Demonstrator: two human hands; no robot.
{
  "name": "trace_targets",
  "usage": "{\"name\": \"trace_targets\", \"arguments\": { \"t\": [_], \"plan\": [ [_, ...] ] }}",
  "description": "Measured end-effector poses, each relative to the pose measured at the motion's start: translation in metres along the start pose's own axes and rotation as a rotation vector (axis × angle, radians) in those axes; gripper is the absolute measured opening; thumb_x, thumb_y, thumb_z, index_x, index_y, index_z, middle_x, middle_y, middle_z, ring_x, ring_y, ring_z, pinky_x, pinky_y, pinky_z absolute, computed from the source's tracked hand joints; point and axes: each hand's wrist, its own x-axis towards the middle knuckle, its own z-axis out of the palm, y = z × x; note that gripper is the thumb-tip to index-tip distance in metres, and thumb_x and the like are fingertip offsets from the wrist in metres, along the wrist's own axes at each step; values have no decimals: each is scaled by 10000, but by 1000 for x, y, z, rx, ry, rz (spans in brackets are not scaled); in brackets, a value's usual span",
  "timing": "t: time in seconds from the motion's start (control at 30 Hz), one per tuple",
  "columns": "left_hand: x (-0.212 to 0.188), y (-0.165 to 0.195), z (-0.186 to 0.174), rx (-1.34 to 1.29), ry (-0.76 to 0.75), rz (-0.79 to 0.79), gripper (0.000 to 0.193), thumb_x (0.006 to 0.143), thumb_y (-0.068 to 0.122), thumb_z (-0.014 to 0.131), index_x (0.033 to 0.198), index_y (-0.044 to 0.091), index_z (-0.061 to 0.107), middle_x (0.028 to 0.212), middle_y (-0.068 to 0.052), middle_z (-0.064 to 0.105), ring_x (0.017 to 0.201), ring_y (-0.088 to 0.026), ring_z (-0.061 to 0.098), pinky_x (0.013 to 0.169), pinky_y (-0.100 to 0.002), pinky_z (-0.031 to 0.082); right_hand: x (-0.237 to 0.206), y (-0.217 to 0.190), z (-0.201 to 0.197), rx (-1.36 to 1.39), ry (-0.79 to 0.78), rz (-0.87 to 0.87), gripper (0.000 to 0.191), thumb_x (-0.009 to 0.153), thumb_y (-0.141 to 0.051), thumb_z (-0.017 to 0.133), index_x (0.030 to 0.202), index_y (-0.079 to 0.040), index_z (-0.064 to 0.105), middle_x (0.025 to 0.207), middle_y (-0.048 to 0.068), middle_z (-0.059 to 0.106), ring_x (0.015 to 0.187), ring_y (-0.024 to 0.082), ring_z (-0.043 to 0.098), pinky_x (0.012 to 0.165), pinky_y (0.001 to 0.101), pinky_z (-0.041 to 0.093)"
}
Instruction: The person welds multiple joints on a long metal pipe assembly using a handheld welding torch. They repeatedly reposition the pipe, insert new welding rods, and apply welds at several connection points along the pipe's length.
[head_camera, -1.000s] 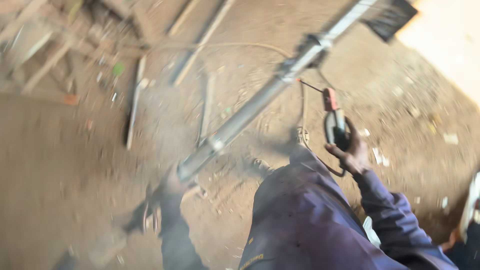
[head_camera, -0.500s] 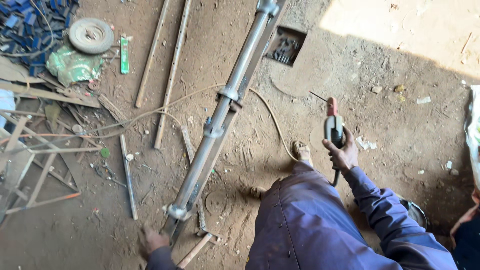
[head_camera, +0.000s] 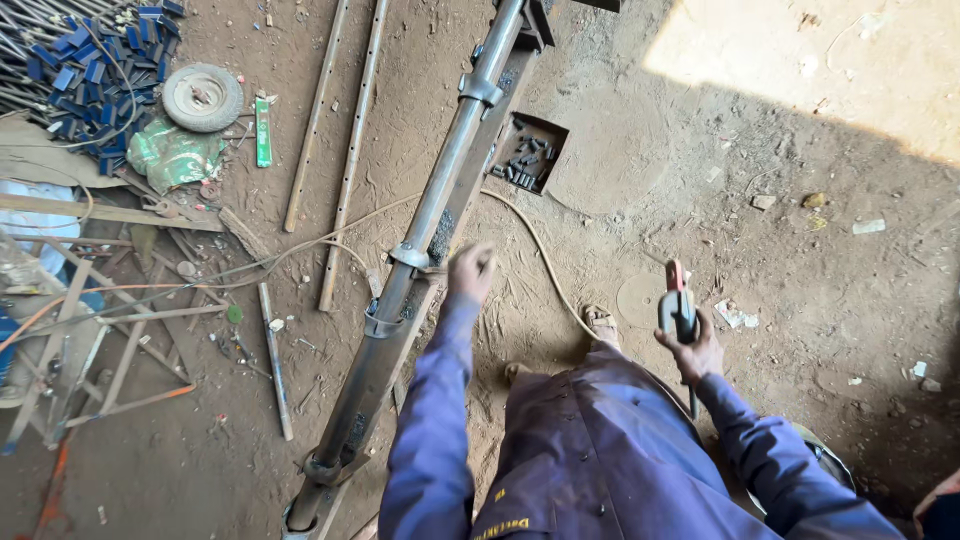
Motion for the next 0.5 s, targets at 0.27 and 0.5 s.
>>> {"name": "trace_targets", "arguments": {
  "t": [0.27, 0.5],
  "plan": [
    [127, 26, 58, 378, 19, -93, 185, 911, 90, 692, 1087, 93, 747, 1159, -133, 704, 1167, -334, 610, 1050, -424, 468, -33, 37, -14, 42, -20, 250, 1188, 599, -643, 845, 1556, -75, 429, 1331, 247, 653, 1201, 386, 654, 1047, 461, 495],
    [176, 42, 88, 462, -28, -387, 250, 918, 29, 559, 1123, 19, 701, 1450, -190, 528, 1289, -367, 548, 1061, -421, 452, -48, 74, -29, 68, 52, 449, 1079, 643, -639, 845, 1488, -41, 539, 1243, 241, 713, 1105, 395, 707, 1005, 482, 522]
  ]
}}
